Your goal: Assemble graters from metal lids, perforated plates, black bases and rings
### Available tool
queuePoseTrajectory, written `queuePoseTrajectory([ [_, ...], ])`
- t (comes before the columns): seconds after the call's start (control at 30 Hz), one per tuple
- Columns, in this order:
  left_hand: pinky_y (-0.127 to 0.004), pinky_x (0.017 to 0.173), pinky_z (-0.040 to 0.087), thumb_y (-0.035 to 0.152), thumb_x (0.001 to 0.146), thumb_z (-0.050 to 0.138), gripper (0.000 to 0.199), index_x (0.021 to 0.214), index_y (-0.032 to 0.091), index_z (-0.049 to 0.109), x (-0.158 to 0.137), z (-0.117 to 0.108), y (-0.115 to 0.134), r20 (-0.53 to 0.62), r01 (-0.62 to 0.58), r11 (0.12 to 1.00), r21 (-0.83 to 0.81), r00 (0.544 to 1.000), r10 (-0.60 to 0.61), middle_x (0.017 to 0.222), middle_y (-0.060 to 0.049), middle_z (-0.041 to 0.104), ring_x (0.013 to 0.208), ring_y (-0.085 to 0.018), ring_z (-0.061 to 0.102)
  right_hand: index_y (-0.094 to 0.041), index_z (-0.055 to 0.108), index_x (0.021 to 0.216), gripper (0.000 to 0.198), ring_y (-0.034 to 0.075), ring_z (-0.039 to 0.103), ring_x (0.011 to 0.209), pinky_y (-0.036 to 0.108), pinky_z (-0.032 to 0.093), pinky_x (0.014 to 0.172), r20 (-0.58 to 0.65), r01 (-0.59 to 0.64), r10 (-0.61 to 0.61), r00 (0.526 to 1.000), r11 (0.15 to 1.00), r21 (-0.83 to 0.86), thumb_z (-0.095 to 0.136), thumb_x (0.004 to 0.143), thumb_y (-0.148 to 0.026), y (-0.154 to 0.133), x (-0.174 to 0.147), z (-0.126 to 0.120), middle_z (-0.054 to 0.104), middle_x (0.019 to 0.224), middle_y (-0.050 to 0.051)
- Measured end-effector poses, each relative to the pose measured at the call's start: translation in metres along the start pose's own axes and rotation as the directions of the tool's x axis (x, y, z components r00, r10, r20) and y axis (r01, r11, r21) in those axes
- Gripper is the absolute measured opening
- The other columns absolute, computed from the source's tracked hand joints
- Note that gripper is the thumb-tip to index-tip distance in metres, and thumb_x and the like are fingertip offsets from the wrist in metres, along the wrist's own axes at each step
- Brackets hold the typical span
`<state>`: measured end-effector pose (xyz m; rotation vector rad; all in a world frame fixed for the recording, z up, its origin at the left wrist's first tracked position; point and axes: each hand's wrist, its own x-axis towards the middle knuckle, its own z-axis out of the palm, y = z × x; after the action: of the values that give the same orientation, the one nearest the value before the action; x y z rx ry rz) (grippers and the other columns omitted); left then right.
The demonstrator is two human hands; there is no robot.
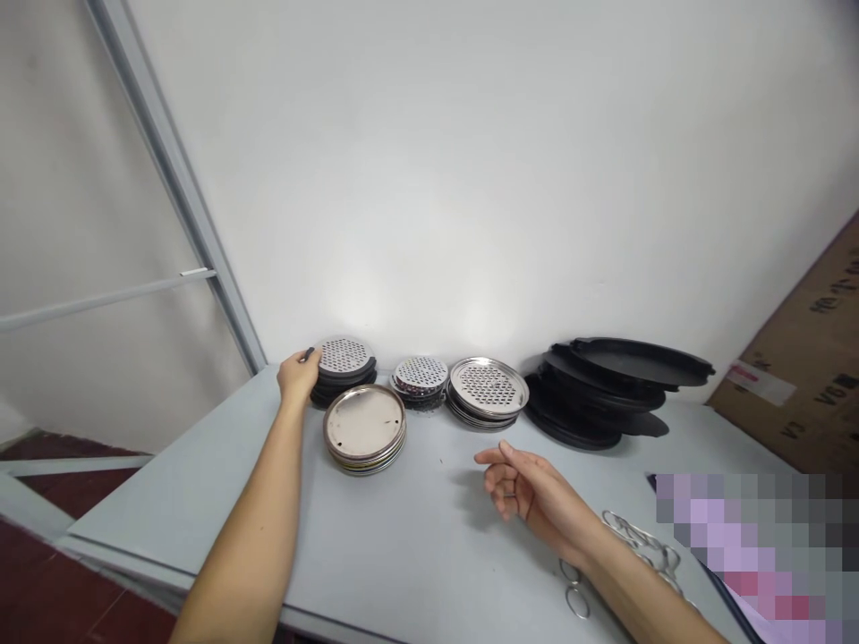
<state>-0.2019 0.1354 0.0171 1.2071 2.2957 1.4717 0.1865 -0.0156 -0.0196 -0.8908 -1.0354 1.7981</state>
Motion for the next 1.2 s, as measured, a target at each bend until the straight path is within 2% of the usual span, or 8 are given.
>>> queuePoseTrajectory([
  [0.17,-0.040,0.092,0.045,0.048,0.078,0.058,0.044,0.104,0.015,0.072,0.000,-0.001,0.004,-0.098,0.022,0.994,0.109,0.995,-0.011,0.107,-0.015,0.071,0.107,-0.032,0.061,-0.011,0.069,0.095,0.039,0.011,0.056,0.055,0.021,0.044,0.050,0.015,-0.005,0.005,1.000,1.000,-0.005,0.059,0.087,-0.049,0.000,-0.001,0.001,0.065,0.072,0.005],
  [0.47,-0.046,0.089,0.044,0.049,0.079,0.058,0.042,0.100,0.016,0.072,-0.005,-0.003,0.007,-0.133,0.035,0.977,0.209,0.991,-0.007,0.107,-0.019,0.069,0.107,-0.036,0.059,-0.012,0.070,0.094,0.042,0.011,0.056,0.054,0.021,0.044,0.049,0.012,-0.014,0.014,1.000,1.000,-0.021,0.062,0.084,-0.052,-0.002,-0.002,0.004,0.065,0.071,0.005],
  [0.8,-0.039,0.088,0.047,0.052,0.080,0.056,0.047,0.107,0.015,0.068,-0.008,0.001,0.004,-0.114,0.026,0.981,0.194,0.993,-0.004,0.097,-0.014,0.070,0.101,-0.030,0.062,-0.012,0.070,0.093,0.039,0.011,0.056,0.056,0.022,0.044,0.051,0.026,-0.013,0.014,1.000,0.999,-0.033,0.061,0.086,-0.049,-0.001,-0.001,0.004,0.065,0.071,0.005],
  [0.97,-0.040,0.091,0.044,0.051,0.079,0.057,0.051,0.117,0.017,0.062,-0.029,-0.016,0.020,-0.169,-0.047,0.968,0.248,0.981,0.091,0.112,-0.016,0.064,0.108,-0.031,0.058,-0.012,0.069,0.093,0.039,0.011,0.055,0.055,0.022,0.044,0.051,0.034,-0.014,0.015,0.999,0.999,-0.029,0.061,0.085,-0.050,0.000,-0.001,0.004,0.065,0.071,0.005],
  [1.0,-0.039,0.090,0.044,0.050,0.078,0.059,0.045,0.110,0.019,0.065,-0.034,-0.023,0.024,-0.158,-0.083,0.960,0.268,0.979,0.129,0.109,-0.014,0.065,0.105,-0.030,0.059,-0.012,0.069,0.093,0.039,0.011,0.055,0.055,0.022,0.043,0.051,0.032,-0.012,0.013,0.999,0.999,-0.029,0.062,0.085,-0.050,0.000,-0.001,0.003,0.065,0.071,0.005],
  [1.07,-0.038,0.082,0.046,0.046,0.078,0.059,0.030,0.090,0.021,0.070,-0.042,-0.037,0.030,-0.023,-0.169,0.914,0.368,0.981,0.191,0.096,-0.010,0.069,0.095,-0.030,0.062,-0.013,0.069,0.092,0.039,0.011,0.055,0.055,0.022,0.043,0.050,0.029,-0.007,0.008,1.000,1.000,-0.030,0.062,0.084,-0.050,0.000,-0.001,0.003,0.065,0.071,0.005],
  [1.13,-0.035,0.075,0.046,0.044,0.074,0.062,0.022,0.077,0.023,0.069,-0.049,-0.048,0.031,0.142,-0.195,0.887,0.419,0.979,0.149,0.085,-0.006,0.071,0.085,-0.028,0.064,-0.013,0.069,0.092,0.038,0.011,0.055,0.054,0.022,0.043,0.050,0.027,-0.005,0.006,1.000,1.000,-0.030,0.062,0.084,-0.050,0.000,0.000,0.003,0.064,0.070,0.004],
  [1.2,-0.032,0.069,0.045,0.046,0.070,0.067,0.022,0.070,0.023,0.068,-0.054,-0.054,0.028,0.319,-0.210,0.871,0.444,0.945,0.066,0.077,-0.004,0.071,0.078,-0.026,0.065,-0.013,0.069,0.091,0.037,0.010,0.055,0.055,0.022,0.043,0.050,0.024,-0.007,0.007,1.000,0.999,-0.032,0.063,0.084,-0.049,0.000,0.000,0.004,0.064,0.070,0.004],
])
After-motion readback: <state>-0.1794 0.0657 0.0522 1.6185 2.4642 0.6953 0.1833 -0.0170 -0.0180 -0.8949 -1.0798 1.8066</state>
